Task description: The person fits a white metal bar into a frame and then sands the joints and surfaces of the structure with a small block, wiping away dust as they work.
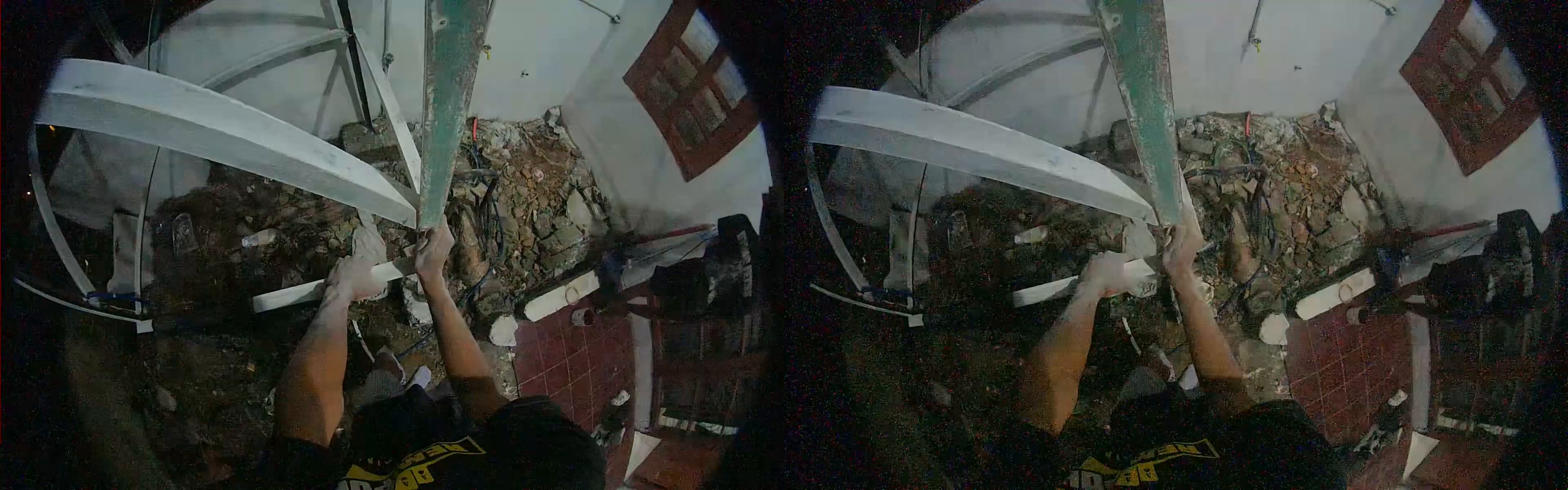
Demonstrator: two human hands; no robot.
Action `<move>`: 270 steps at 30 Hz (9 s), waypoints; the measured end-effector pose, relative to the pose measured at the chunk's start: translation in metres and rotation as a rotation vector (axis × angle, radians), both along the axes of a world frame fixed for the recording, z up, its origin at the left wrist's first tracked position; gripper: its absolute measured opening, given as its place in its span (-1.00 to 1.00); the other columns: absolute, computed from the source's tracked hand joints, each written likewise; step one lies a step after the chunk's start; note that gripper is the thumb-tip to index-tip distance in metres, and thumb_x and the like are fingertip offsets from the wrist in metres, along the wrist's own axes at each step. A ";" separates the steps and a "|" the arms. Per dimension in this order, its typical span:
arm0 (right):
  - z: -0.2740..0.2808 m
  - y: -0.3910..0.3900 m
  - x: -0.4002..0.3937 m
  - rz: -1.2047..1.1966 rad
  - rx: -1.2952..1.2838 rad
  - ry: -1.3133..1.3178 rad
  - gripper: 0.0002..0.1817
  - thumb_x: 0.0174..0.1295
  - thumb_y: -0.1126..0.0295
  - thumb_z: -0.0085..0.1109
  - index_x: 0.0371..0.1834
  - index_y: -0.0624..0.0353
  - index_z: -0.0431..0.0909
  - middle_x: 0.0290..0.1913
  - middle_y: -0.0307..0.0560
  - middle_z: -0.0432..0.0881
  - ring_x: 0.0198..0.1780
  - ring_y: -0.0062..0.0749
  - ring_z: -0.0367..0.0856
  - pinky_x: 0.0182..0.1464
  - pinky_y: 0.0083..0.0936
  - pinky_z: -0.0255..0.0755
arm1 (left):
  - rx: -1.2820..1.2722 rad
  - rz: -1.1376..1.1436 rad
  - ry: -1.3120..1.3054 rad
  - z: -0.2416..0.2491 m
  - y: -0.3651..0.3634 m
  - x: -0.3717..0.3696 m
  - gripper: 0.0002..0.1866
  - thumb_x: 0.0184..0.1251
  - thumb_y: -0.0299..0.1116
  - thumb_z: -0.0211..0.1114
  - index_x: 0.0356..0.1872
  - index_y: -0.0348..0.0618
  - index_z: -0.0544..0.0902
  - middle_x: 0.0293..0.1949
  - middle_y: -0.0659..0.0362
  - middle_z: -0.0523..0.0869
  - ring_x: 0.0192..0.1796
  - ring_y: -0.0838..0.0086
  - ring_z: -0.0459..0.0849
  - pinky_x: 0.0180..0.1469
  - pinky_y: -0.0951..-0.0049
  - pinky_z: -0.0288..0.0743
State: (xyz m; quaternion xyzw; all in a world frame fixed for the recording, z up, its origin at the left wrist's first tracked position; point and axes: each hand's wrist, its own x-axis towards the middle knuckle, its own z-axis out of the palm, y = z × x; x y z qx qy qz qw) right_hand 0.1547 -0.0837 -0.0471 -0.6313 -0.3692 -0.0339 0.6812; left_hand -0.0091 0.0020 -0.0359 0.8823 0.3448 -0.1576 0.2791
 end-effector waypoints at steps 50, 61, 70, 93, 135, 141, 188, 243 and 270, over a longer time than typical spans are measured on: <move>0.008 -0.071 0.049 0.178 -0.468 -0.308 -0.71 0.08 0.34 0.46 -0.23 0.24 0.60 -0.32 0.04 0.61 -0.35 -0.15 0.64 -0.34 -0.32 0.48 | 0.142 -0.079 0.038 0.014 -0.005 0.000 -0.50 -0.05 -0.03 0.39 -0.01 0.10 0.70 -0.17 -0.02 0.77 -0.07 0.07 0.74 0.01 0.08 0.60; 0.034 -0.063 0.076 0.362 -0.495 -0.559 -0.74 0.13 0.13 0.40 -0.44 0.09 0.69 -0.52 -0.08 0.65 -0.46 -0.19 0.68 -0.44 -0.35 0.47 | 0.143 -0.087 -0.019 0.020 -0.005 -0.001 -0.47 0.00 -0.06 0.41 0.06 0.04 0.69 -0.16 -0.01 0.78 -0.07 0.07 0.74 -0.02 0.09 0.59; 0.010 -0.065 0.072 0.333 -0.412 -0.497 -0.72 0.12 0.21 0.44 -0.35 0.22 0.71 -0.50 -0.01 0.62 -0.49 -0.16 0.61 -0.42 -0.35 0.44 | 0.117 -0.043 -0.066 0.033 -0.007 0.006 -0.51 -0.10 -0.02 0.47 -0.12 -0.04 0.76 -0.24 -0.01 0.79 -0.15 0.10 0.77 -0.02 0.11 0.62; 0.019 -0.061 0.069 0.436 -0.479 -0.514 -0.81 0.04 0.38 0.46 -0.45 0.24 0.63 -0.54 0.00 0.59 -0.46 -0.11 0.64 -0.41 -0.36 0.43 | 0.068 -0.065 0.000 -0.002 -0.001 -0.003 -0.11 -0.26 0.41 0.49 0.02 -0.11 0.71 -0.26 -0.02 0.78 -0.19 0.11 0.77 -0.08 0.16 0.63; -0.005 -0.066 0.082 0.359 -0.620 -0.592 -0.66 0.11 0.13 0.45 -0.22 0.17 0.75 -0.36 0.08 0.73 -0.31 -0.16 0.73 -0.25 -0.31 0.55 | 0.028 0.022 -0.117 0.013 -0.007 0.000 -0.22 -0.26 0.24 0.54 -0.11 -0.24 0.71 -0.15 -0.12 0.75 -0.06 0.10 0.75 0.04 0.12 0.59; 0.071 -0.052 0.075 0.329 -0.610 -0.471 -0.74 0.14 0.25 0.41 -0.35 0.27 0.71 -0.51 0.02 0.65 -0.46 -0.21 0.65 -0.37 -0.42 0.48 | 0.088 0.036 -0.054 -0.018 0.001 -0.002 -0.21 -0.21 0.23 0.52 -0.05 -0.26 0.70 -0.17 -0.10 0.76 -0.05 0.19 0.76 0.04 0.15 0.60; 0.113 -0.044 0.090 0.577 -0.699 -0.101 -0.64 -0.06 0.18 0.57 -0.31 0.20 0.75 -0.48 -0.13 0.69 -0.46 -0.55 0.63 -0.40 -0.49 0.48 | 0.119 -0.088 -0.031 0.028 -0.009 0.000 -0.54 -0.01 -0.07 0.40 -0.04 0.02 0.70 -0.18 -0.01 0.77 -0.11 0.07 0.75 -0.04 0.09 0.59; 0.005 -0.058 0.081 0.028 -0.841 -0.543 -0.67 0.03 0.03 0.36 -0.32 0.03 0.70 -0.44 -0.05 0.66 -0.37 -0.07 0.67 -0.38 -0.28 0.49 | 0.161 -0.069 -0.056 0.022 -0.011 0.001 -0.65 0.06 -0.09 0.28 -0.16 -0.03 0.70 -0.24 -0.05 0.76 -0.12 0.00 0.73 -0.04 0.03 0.58; -0.022 -0.127 0.017 0.029 -0.768 -0.038 -0.57 0.44 0.05 0.01 0.08 0.13 0.65 -0.04 0.14 0.69 -0.06 -0.03 0.67 -0.04 -0.15 0.52 | 0.123 -0.162 -0.180 0.036 -0.012 0.002 -0.48 -0.17 -0.06 0.52 -0.14 -0.12 0.73 -0.15 -0.02 0.77 -0.05 0.13 0.73 -0.03 0.16 0.57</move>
